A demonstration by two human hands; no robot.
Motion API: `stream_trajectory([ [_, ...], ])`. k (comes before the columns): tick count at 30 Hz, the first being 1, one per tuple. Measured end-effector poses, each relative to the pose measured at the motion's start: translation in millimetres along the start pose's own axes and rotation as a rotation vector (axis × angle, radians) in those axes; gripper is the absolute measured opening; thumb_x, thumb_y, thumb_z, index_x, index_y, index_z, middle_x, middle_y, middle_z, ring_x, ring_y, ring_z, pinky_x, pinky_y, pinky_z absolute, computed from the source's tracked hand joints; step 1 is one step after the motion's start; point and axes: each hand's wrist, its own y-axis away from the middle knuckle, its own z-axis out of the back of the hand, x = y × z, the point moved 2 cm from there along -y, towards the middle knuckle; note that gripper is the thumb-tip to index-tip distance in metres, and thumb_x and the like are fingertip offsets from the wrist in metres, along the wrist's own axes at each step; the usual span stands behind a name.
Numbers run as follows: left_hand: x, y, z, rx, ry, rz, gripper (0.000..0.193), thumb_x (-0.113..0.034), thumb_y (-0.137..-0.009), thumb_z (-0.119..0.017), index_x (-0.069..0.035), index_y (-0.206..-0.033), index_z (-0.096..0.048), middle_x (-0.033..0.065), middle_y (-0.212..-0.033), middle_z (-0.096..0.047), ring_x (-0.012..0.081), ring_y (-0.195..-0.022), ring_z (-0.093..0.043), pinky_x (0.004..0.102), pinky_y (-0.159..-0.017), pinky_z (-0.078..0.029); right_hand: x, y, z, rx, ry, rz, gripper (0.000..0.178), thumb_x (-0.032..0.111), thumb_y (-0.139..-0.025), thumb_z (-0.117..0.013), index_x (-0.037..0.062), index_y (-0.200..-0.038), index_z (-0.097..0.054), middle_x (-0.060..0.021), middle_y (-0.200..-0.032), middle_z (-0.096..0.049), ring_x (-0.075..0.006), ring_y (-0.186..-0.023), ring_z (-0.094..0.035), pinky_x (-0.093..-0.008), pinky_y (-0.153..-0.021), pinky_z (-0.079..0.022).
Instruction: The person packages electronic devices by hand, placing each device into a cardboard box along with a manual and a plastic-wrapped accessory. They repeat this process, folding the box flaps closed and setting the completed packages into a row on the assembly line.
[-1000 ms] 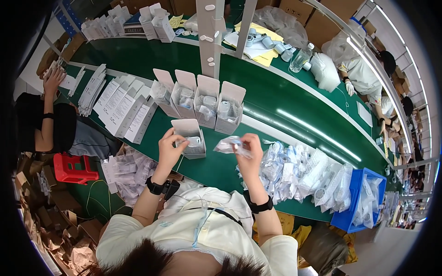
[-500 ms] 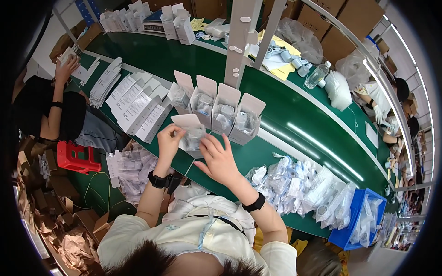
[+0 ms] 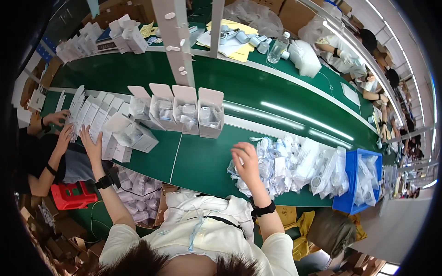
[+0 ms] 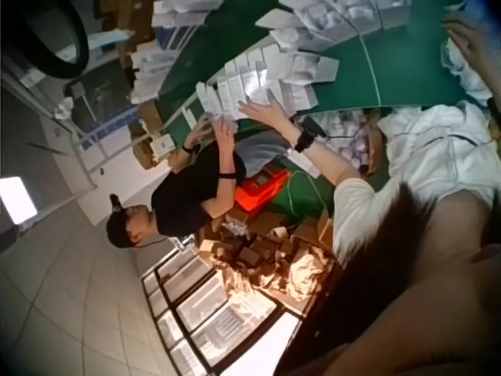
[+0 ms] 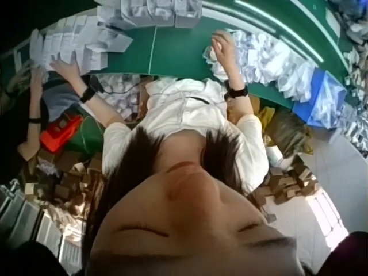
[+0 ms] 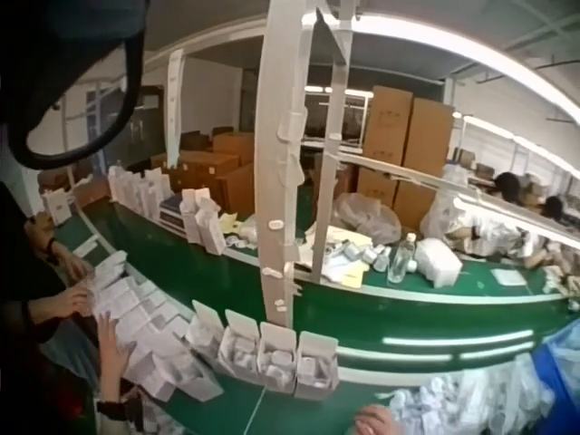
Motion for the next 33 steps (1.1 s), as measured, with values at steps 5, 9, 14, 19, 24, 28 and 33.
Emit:
stream_trajectory([
  [5,15.6,24.4,-24.1,0.618,-0.361,0.02,0.078,-0.019,-0.07,-0.068,-0.012,-0.135,-0.025,0.008,-0.144,-0.013,0.0331,-0.132,-0.011,0.0649,-0.095,-0.016,-100.1,11.4,64.2,-0.233,0.381,-0.321,0.014,0.003,-0.073,-0.058,0.003,-0.087,-0.061,-0.0115,-0.091,-0.058,-0.0277,-0.091,-0.054,-0.0347,-0.079,-0.042],
  [9,17.9,36.3,-17.5,0.634,-0.483,0.062,0.089,-0.016,-0.067,-0.068,-0.015,-0.138,-0.015,0.008,-0.144,-0.012,0.0339,-0.132,-0.012,0.0678,-0.092,-0.016,-134.5,17.2,103.5,-0.339,0.402,-0.436,0.014,0.003,-0.072,-0.057,0.0034,-0.086,-0.062,-0.0117,-0.092,-0.058,-0.0291,-0.09,-0.054,-0.0361,-0.079,-0.042],
  [14,-9.0,40.3,93.8,0.502,-0.286,0.19,0.076,-0.007,-0.068,-0.066,-0.004,-0.133,-0.027,0.0175,-0.134,-0.033,0.0338,-0.12,-0.036,0.039,-0.097,-0.029,-160.5,39.0,146.9,-0.416,0.812,-0.717,0.032,0.016,-0.069,-0.063,0.0028,-0.097,-0.057,-0.0135,-0.093,-0.059,-0.0302,-0.093,-0.053,-0.0387,-0.08,-0.043],
  [19,-127.4,43.0,181.9,0.456,0.248,0.347,0.074,-0.008,-0.069,-0.064,0.001,-0.131,-0.026,0.0188,-0.128,-0.038,0.0278,-0.114,-0.041,0.0338,-0.096,-0.031,-228.7,86.0,172.5,-0.027,0.656,-1.407,0.062,0.028,-0.061,-0.069,-0.0076,-0.107,-0.048,-0.0253,-0.103,-0.054,-0.0351,-0.103,-0.05,-0.039,-0.089,-0.039],
  [24,-229.8,44.9,128.0,1.226,0.466,-0.281,0.085,-0.027,-0.063,-0.071,0.003,-0.129,-0.026,0.0205,-0.124,-0.032,0.0311,-0.116,-0.034,0.0348,-0.098,-0.026,-239.3,85.5,168.7,-0.028,0.55,-1.342,0.071,0.027,-0.062,-0.068,-0.0079,-0.116,-0.037,-0.0262,-0.111,-0.05,-0.0363,-0.106,-0.048,-0.0414,-0.088,-0.041],
  [28,-289.6,128.6,9.6,1.298,0.099,-0.339,0.095,-0.031,-0.062,-0.073,-0.007,-0.135,-0.018,0.0205,-0.118,-0.034,0.0371,-0.109,-0.035,0.0447,-0.088,-0.034,-235.1,97.1,176.8,-0.554,0.551,-0.795,0.07,0.019,-0.065,-0.065,-0.0061,-0.121,-0.032,-0.027,-0.116,-0.043,-0.0393,-0.106,-0.044,-0.0411,-0.092,-0.036],
  [33,-293.5,143.3,-54.7,1.497,-0.017,-0.28,0.101,-0.036,-0.06,-0.075,-0.01,-0.137,-0.015,0.0207,-0.12,-0.035,0.0387,-0.106,-0.038,0.0462,-0.084,-0.038,-150.6,91.8,210.3,-0.872,-0.083,-0.672,0.062,0.011,-0.069,-0.058,-0.0011,-0.124,-0.03,-0.0189,-0.121,-0.04,-0.0317,-0.108,-0.043,-0.0379,-0.093,-0.035],
])
